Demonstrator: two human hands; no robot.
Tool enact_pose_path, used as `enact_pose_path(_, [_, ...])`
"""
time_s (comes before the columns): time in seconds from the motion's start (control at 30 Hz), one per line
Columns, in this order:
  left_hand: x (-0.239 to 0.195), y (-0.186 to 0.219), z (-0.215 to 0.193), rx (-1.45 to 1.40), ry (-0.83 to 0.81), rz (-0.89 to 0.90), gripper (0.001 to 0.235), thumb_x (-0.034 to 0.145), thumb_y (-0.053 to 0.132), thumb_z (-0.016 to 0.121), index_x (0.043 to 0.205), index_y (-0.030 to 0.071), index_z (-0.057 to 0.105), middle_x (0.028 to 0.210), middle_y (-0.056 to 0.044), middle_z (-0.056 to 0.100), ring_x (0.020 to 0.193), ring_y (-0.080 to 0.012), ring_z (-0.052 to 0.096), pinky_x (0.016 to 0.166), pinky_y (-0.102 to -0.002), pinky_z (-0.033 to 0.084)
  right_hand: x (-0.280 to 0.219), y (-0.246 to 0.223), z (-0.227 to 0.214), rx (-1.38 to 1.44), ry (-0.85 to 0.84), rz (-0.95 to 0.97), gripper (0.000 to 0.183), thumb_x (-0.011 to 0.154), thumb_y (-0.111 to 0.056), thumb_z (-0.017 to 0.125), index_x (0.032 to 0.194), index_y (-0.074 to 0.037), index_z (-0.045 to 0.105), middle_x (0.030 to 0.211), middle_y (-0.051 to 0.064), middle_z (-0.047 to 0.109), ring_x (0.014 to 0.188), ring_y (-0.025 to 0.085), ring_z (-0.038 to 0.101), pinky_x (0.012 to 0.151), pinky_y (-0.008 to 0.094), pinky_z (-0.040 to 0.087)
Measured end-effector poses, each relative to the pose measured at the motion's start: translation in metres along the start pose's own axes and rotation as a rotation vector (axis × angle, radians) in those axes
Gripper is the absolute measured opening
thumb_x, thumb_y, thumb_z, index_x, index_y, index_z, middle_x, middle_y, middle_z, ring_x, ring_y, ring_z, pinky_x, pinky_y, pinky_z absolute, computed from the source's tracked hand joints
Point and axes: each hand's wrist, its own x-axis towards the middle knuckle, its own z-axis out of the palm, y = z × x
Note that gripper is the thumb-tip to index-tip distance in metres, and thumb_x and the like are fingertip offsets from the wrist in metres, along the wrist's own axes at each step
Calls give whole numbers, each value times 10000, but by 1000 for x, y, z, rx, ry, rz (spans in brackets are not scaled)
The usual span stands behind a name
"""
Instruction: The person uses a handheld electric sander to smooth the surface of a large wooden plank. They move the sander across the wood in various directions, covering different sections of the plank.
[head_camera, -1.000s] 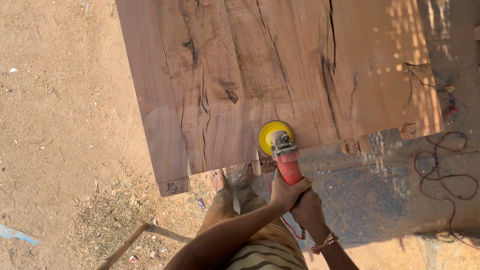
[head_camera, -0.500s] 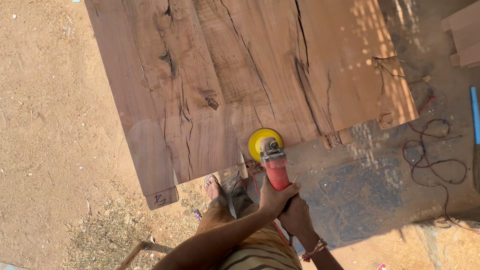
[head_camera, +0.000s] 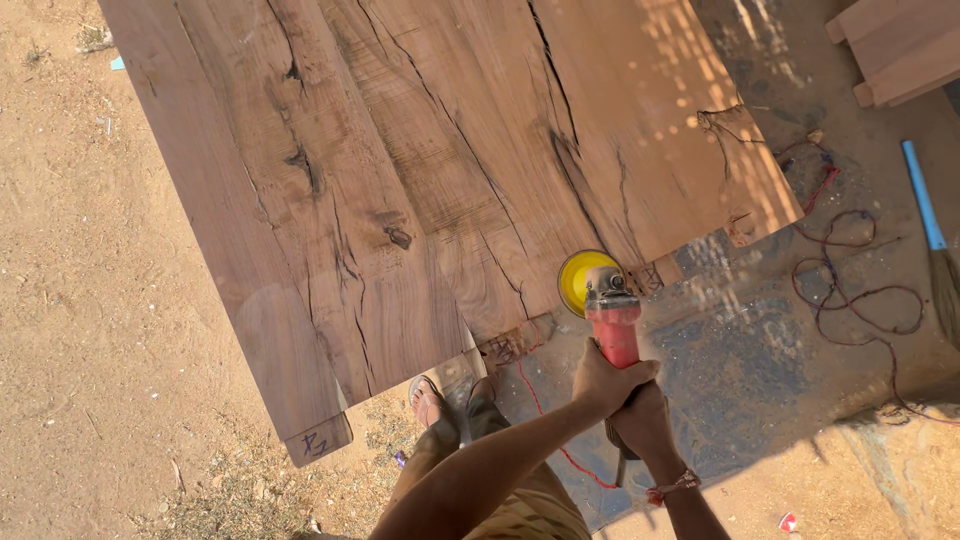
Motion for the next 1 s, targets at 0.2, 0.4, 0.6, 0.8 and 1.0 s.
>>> enact_pose_path(0.2, [26,7,-6,204,-180,12,905,596,552,844,1182,-62,532,1079,-225,707,995,-332,727,856,-436,570,3,-15,13,241,68,177,383,701,-240,801,953,33,707,810,221,782,767,353,793,668,455,584])
enact_pose_path(0.4, [-32,-20,-37,37,-26,-84,879,576,549,845,1165,-27,539,1090,-198,729,998,-293,747,881,-411,584,-41,-24,27,122,-4,62,489,685,-250,800,1062,4,620,813,220,763,786,372,742,665,448,569])
enact_pose_path(0.6, [34,12,-3,246,-151,26,896,603,541,864,1182,-61,540,1109,-240,707,1030,-334,727,885,-436,577,7,-20,8,161,39,217,400,714,-281,800,957,19,695,753,194,765,712,318,782,634,433,577])
enact_pose_path(0.8, [13,-3,-10,248,-189,11,889,615,547,870,1180,-51,532,1094,-227,699,1034,-331,724,891,-432,567,-20,-20,16,217,68,207,396,714,-280,776,957,20,686,755,196,768,706,305,787,634,433,577])
enact_pose_path(1.0, [-30,-13,-43,124,-119,-72,801,617,495,878,1144,-10,547,1053,-184,721,967,-274,731,853,-403,571,-56,-37,29,135,-50,238,444,714,-256,789,1050,-7,642,816,219,770,786,385,777,693,482,588])
